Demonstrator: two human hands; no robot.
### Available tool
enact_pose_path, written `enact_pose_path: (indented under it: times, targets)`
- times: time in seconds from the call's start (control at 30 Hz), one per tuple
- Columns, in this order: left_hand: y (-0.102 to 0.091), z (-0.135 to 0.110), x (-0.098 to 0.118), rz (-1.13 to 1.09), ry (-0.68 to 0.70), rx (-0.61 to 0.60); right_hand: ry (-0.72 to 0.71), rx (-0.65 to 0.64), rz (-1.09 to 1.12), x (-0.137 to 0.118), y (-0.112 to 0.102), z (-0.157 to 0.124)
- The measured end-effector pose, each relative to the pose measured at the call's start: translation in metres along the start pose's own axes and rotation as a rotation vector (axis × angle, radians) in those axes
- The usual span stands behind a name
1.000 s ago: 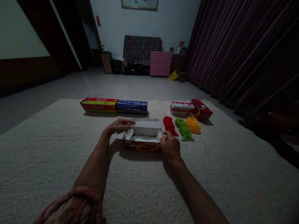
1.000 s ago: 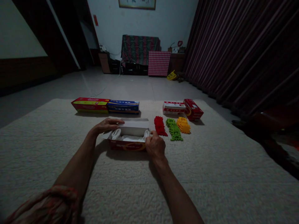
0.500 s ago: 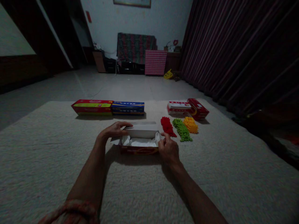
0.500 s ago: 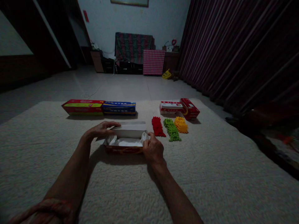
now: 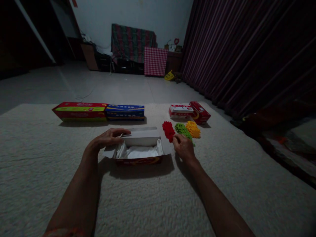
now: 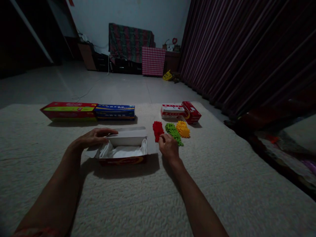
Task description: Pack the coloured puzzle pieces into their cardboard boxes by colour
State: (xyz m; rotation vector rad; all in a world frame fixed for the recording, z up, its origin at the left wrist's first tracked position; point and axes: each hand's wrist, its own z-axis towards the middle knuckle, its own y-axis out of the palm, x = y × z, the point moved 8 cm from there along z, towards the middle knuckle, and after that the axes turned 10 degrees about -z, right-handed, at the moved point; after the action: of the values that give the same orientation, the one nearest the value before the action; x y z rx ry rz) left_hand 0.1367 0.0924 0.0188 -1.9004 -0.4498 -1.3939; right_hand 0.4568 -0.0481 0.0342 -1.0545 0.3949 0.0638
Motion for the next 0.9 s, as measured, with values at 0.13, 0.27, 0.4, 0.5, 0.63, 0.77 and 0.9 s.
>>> enact_pose_path:
  times: [0.13, 0.27, 0.4, 0.5, 0.63, 0.77, 0.9]
  targets:
    - [0.000, 0.001, -0.001, 0.007, -0.002, 0.005, -0.086, -0.036, -0.209, 0.017, 0.011, 0.013]
    - [0.000, 0.001, 0.000, 0.018, 0.005, 0.000, -0.160, -0.109, -0.385, 0.012, 0.022, 0.014]
    - [0.000, 0.000, 0.000, 0.014, -0.008, -0.013, -0.195, -0.145, -0.417, 0.010, 0.030, 0.014]
    - [-0.001, 0.000, 0.000, 0.019, -0.013, 0.000, -0.205, -0.135, -0.413, 0.013, 0.033, 0.015]
    - [-0.001, -0.001, 0.002, 0.016, -0.025, 0.011, -0.205, -0.128, -0.382, 0.015, 0.033, 0.016]
    - [0.000, -0.002, 0.003, 0.014, -0.053, 0.014, -0.179, -0.158, -0.326, 0.015, 0.033, 0.017]
    - [0.001, -0.002, 0.003, -0.007, -0.048, 0.005, -0.168, -0.187, -0.242, 0.018, 0.036, 0.016]
